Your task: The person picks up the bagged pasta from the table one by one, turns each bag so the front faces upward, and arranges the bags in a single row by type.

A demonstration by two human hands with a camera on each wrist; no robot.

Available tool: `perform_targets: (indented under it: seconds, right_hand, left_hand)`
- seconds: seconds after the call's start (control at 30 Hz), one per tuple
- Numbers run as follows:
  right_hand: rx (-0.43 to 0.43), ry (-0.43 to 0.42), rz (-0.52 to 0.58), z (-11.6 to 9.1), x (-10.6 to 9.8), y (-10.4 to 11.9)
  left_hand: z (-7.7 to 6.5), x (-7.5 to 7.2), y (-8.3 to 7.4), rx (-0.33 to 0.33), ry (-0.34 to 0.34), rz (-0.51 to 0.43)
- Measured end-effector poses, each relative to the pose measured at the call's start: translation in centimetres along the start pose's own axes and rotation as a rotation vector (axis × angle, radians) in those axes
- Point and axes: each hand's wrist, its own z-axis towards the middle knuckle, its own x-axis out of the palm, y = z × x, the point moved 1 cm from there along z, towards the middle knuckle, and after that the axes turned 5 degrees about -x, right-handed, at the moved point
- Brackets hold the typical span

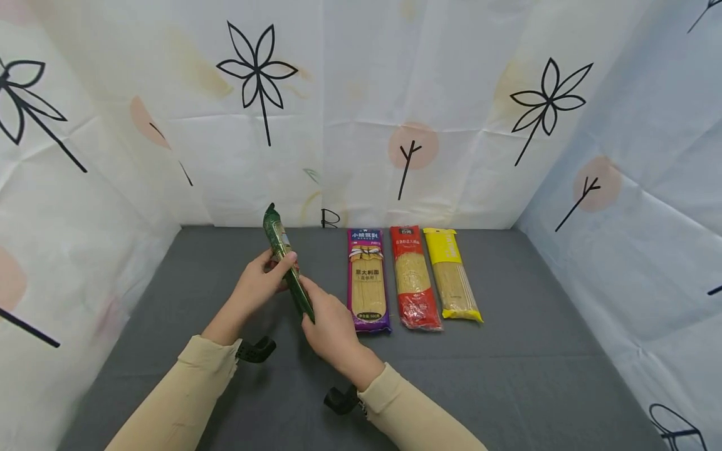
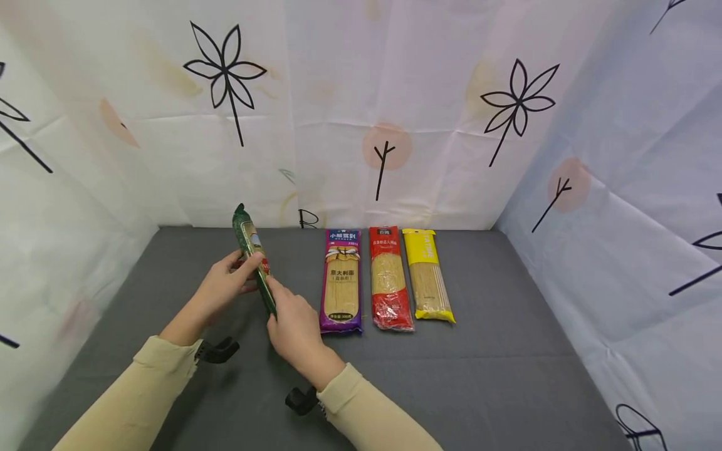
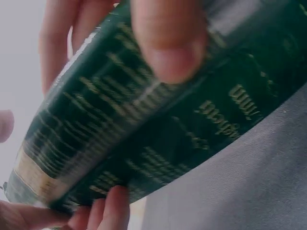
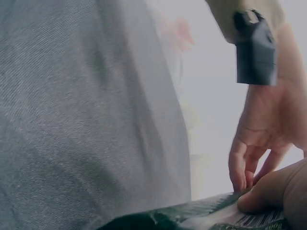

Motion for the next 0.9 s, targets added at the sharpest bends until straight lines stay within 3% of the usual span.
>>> perform_targets:
  seconds: [0.17,0.33,0.57,0.9]
  right_hand:
    - [-0.069,-0.031,-0.189,-0.3,0.6,0.7]
    - [-0.145,-0.082,-0.282,-0.5,1.1,1.1]
    - [-0.200,-0.137,-0.325,-0.7,1.5,1.4]
    - [-0.159,-0.050,-0.272,-1.0,1.6,1.6]
  left_hand:
    - [-0.3,-0.3,-0.3,-0.071,-0.005,-0.064]
    - [-0.2,-0.6,0.0,-0.100,-0.027,-0.118]
    - [-0.3,-0.7,0.2,-0.130,-0.062,-0.099]
    - [-0.5,-1.0,0.5,-0.163,-0.124,-0.044]
